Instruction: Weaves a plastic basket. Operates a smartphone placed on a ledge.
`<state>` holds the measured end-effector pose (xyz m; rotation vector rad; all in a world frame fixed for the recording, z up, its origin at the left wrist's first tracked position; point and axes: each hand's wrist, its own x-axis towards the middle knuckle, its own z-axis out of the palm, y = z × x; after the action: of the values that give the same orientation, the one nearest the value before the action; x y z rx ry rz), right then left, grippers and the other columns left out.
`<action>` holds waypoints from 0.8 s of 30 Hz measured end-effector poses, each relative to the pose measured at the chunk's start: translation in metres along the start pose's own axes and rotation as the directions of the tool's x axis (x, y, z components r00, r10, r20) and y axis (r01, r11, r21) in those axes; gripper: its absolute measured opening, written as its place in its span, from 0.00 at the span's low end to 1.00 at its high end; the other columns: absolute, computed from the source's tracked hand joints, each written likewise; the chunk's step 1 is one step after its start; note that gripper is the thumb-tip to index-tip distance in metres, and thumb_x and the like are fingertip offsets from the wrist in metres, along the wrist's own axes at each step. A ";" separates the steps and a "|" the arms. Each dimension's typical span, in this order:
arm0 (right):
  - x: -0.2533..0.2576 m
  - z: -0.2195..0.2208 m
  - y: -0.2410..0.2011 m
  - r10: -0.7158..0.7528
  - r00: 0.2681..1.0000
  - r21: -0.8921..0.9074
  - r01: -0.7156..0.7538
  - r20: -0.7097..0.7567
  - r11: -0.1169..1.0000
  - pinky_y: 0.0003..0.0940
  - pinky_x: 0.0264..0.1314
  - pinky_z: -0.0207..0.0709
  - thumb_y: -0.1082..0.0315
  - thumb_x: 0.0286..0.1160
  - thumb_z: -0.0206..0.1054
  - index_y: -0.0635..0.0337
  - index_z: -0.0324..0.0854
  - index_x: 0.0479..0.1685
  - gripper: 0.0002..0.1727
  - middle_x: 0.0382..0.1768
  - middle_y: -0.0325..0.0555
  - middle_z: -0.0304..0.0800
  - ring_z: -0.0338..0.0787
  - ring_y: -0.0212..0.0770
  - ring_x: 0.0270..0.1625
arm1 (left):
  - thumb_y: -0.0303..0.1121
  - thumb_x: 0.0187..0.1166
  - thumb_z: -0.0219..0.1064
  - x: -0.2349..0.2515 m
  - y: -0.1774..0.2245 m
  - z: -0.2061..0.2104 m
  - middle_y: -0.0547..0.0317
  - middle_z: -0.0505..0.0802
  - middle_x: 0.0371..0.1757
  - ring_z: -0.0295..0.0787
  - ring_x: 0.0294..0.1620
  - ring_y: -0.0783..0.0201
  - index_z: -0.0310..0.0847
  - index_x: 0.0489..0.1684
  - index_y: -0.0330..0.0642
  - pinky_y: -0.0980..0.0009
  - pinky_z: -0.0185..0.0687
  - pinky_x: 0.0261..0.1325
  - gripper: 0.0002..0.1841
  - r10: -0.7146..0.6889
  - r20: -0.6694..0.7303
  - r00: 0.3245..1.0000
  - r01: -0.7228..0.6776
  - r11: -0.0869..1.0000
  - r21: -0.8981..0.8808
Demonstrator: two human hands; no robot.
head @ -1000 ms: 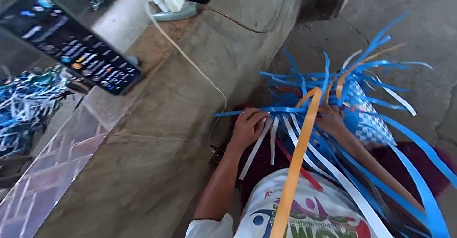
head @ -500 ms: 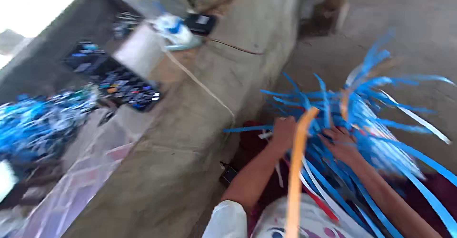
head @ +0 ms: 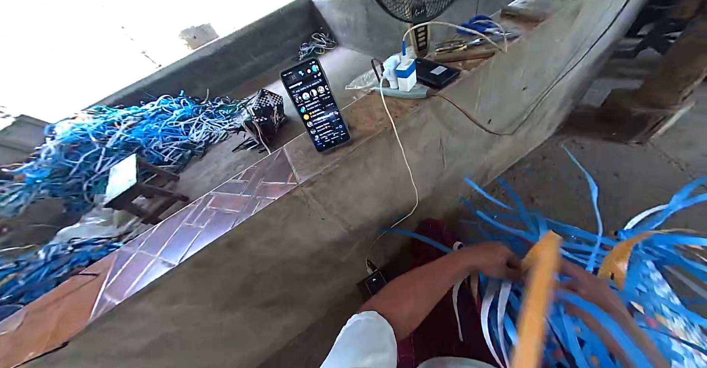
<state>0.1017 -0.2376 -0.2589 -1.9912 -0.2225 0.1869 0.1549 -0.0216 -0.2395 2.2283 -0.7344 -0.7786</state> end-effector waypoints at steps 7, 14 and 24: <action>0.000 0.033 -0.018 -0.058 0.994 -0.017 0.057 -0.089 0.998 0.48 0.45 0.87 0.70 0.79 0.68 0.77 0.88 0.46 0.13 0.39 0.62 0.92 0.91 0.48 0.36 | 0.26 0.84 0.64 -0.005 -0.011 -0.004 0.29 0.89 0.54 0.86 0.59 0.38 0.89 0.50 0.23 0.44 0.77 0.67 0.12 0.121 0.092 0.988 -0.131 0.985 0.109; -0.062 0.090 0.034 -0.428 0.903 -0.424 0.373 -0.037 0.825 0.63 0.53 0.86 0.79 0.74 0.60 0.68 0.91 0.59 0.19 0.72 0.61 0.86 0.92 0.70 0.58 | 0.26 0.87 0.56 -0.004 -0.026 -0.004 0.31 0.87 0.64 0.83 0.67 0.45 0.85 0.57 0.22 0.49 0.73 0.73 0.16 0.003 0.123 0.992 0.021 0.982 -0.189; -0.008 0.065 -0.013 0.012 0.995 -0.272 -0.039 -0.102 0.962 0.61 0.48 0.85 0.80 0.74 0.68 0.71 0.78 0.74 0.26 0.61 0.74 0.85 0.92 0.65 0.44 | 0.30 0.88 0.60 -0.004 -0.028 0.007 0.32 0.91 0.54 0.88 0.60 0.42 0.89 0.51 0.23 0.48 0.76 0.70 0.16 0.127 0.021 0.992 -0.126 0.992 -0.018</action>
<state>0.0774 -0.1769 -0.2743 -2.2730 -0.1652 0.0759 0.1555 -0.0041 -0.2633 2.1385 -0.8680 -0.7451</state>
